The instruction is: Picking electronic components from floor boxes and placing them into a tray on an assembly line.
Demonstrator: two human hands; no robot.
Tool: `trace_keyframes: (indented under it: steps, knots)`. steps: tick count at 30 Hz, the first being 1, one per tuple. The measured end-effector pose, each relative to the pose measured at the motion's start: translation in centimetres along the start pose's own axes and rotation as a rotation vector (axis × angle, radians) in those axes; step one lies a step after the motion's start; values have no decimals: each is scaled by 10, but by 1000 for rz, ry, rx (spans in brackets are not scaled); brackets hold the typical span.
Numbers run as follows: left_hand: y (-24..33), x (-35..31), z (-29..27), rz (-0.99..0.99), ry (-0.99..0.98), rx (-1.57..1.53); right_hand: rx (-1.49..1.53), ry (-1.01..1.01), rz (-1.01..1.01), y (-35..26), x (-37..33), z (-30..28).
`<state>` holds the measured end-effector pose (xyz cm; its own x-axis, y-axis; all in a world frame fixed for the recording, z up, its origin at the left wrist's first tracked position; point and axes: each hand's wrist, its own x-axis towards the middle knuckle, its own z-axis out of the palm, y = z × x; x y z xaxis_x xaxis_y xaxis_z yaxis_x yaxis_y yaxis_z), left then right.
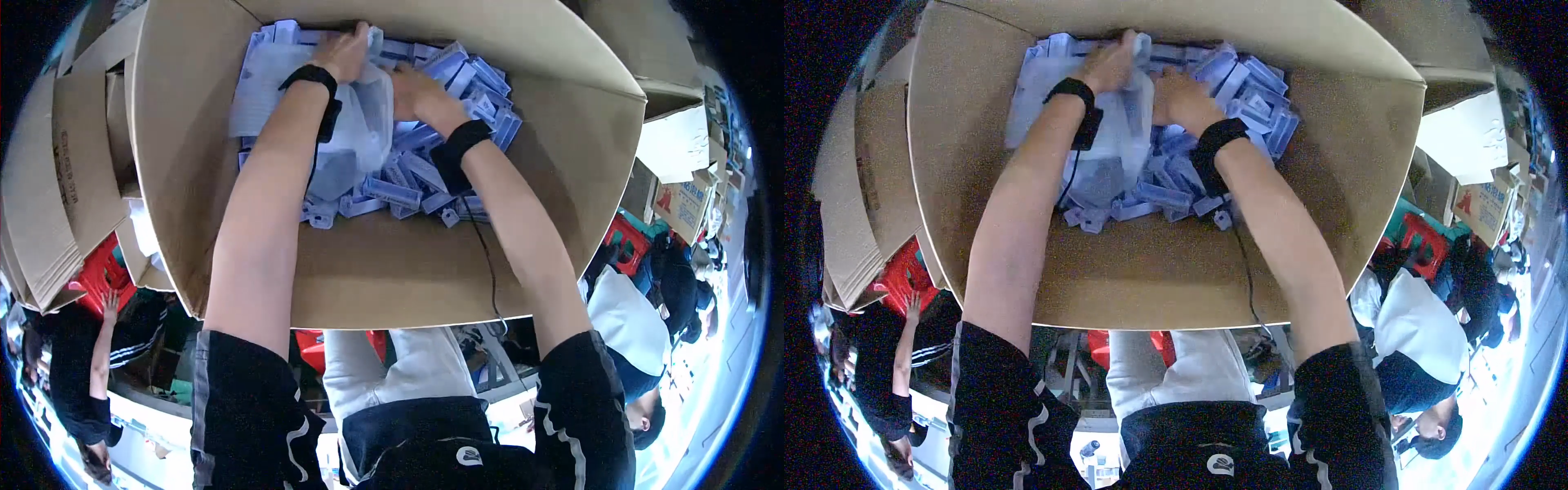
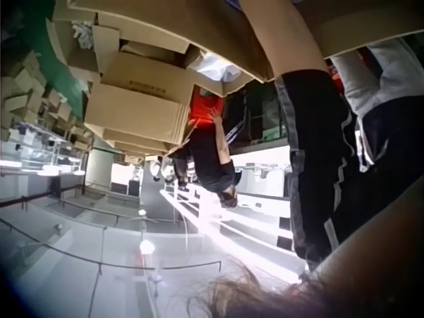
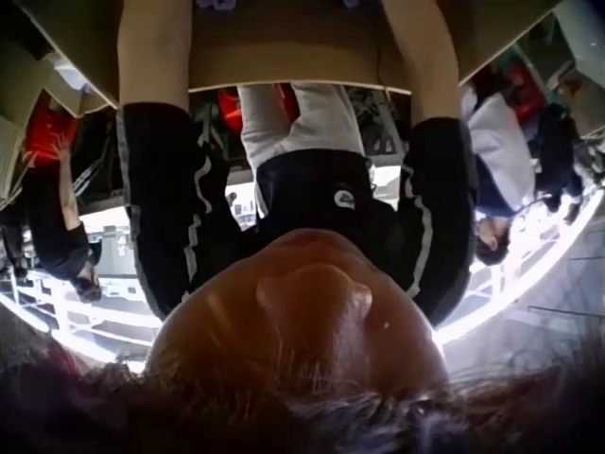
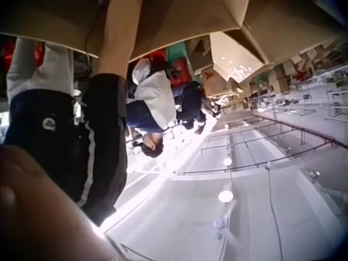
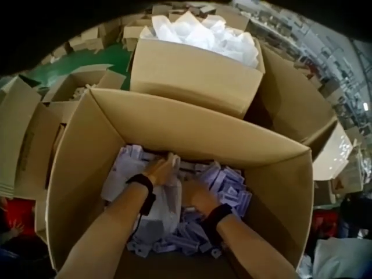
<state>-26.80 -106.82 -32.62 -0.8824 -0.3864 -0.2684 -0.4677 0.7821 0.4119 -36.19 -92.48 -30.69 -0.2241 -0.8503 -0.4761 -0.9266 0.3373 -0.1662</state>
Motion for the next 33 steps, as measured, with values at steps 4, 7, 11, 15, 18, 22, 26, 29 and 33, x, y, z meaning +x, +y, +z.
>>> trace_keyframes:
  steps: [4, 7, 11, 15, 18, 22, 26, 29, 33]
  knots:
    - [-9, 12, 7, 1, 60, -26, 204, 90, -215, 2, -43, -9]
    - [-9, 7, 8, 28, -103, 484, 305, -314, -135, -8, -36, -72]
    - [13, -3, -2, -67, -5, 604, 255, 262, -121, 28, 26, -52]
    - [31, -30, -21, -170, -228, 280, 1, 181, -179, 36, 83, -1]
    - [22, -67, -31, -159, -185, 316, 23, 315, -179, 6, 76, 19]
    - [24, -75, -44, -118, -134, 278, -106, 378, -288, 5, 58, 22]
    - [16, -104, -41, -117, -44, 205, -139, 375, -254, -32, 10, 12]
    - [24, -125, -52, -103, 27, 168, -130, 197, -183, -40, -17, -16]
    - [31, -151, -67, -110, 80, 152, -59, -188, -132, -43, -21, -43]
